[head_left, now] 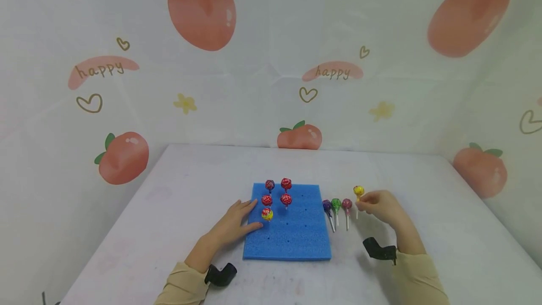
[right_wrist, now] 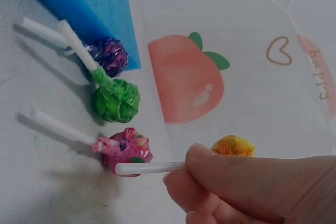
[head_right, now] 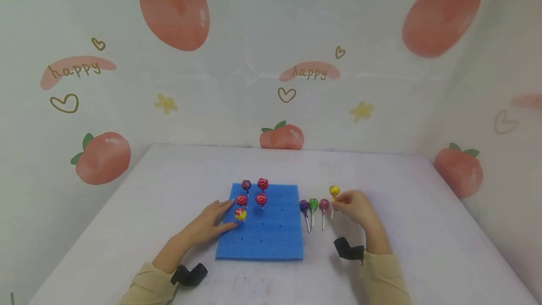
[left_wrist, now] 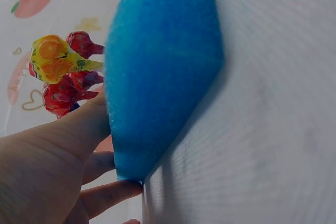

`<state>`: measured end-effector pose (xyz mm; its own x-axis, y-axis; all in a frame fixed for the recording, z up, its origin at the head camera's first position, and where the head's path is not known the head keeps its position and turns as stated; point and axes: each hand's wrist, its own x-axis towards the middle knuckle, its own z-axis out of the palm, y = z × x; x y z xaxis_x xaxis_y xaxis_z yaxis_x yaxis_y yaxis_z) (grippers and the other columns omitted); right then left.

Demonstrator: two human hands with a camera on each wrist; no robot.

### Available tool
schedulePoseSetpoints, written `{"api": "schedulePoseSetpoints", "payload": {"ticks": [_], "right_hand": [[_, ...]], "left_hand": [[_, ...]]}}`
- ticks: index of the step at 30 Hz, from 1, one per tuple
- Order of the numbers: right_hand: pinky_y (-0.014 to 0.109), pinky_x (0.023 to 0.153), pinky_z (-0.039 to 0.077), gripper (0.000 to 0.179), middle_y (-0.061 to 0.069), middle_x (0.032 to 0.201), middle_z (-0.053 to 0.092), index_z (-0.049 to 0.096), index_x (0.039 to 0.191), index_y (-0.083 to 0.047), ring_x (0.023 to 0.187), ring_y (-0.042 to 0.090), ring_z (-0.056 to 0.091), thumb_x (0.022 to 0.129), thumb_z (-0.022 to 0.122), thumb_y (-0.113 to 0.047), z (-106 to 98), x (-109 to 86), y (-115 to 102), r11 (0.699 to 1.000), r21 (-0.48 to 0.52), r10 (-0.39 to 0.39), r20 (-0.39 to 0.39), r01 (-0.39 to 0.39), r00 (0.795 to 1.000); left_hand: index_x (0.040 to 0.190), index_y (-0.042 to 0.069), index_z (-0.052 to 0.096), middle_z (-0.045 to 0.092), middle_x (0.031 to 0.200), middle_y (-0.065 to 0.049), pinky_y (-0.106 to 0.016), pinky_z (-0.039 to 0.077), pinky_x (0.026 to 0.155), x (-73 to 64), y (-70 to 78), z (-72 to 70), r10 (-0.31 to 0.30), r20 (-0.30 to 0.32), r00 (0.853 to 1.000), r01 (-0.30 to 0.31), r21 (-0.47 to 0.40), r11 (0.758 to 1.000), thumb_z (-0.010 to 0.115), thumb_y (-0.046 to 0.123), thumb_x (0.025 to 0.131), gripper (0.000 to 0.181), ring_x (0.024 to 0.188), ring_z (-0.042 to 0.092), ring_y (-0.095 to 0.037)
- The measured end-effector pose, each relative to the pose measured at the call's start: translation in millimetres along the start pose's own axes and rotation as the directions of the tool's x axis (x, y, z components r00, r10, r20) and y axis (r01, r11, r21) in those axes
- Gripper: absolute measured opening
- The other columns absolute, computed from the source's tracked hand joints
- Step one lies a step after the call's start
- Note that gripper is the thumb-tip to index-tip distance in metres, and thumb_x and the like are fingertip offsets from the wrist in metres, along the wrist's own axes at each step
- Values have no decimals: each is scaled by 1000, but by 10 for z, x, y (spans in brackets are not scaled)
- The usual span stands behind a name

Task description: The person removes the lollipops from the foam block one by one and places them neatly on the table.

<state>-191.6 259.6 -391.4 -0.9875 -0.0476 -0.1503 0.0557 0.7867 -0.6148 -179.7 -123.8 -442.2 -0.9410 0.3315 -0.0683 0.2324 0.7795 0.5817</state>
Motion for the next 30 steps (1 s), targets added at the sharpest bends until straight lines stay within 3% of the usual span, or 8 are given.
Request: {"api": "schedulePoseSetpoints", "payload": {"ticks": [11, 30], "right_hand": [[26, 58, 41, 26, 10, 78, 66, 67, 93, 6, 70, 17, 55, 84, 65, -18, 26, 51, 104, 998, -55, 42, 66, -39, 997], [25, 58, 39, 22, 2, 70, 61, 69, 85, 3, 68, 16, 50, 81, 70, -18, 94, 60, 165, 994, -58, 99, 103, -94, 990]], "left_hand": [[143, 10, 37, 39, 146, -19, -61, 26, 109, 1, -4, -1, 4, 1, 1000, -4, -2, 1000, 63, 43, 85, 71, 140, 23, -43], [143, 8, 38, 41, 145, -19, -61, 27, 109, -4, 9, -5, 16, -4, 1000, -16, 9, 1000, 64, 42, 85, 71, 139, 25, -44]]}}
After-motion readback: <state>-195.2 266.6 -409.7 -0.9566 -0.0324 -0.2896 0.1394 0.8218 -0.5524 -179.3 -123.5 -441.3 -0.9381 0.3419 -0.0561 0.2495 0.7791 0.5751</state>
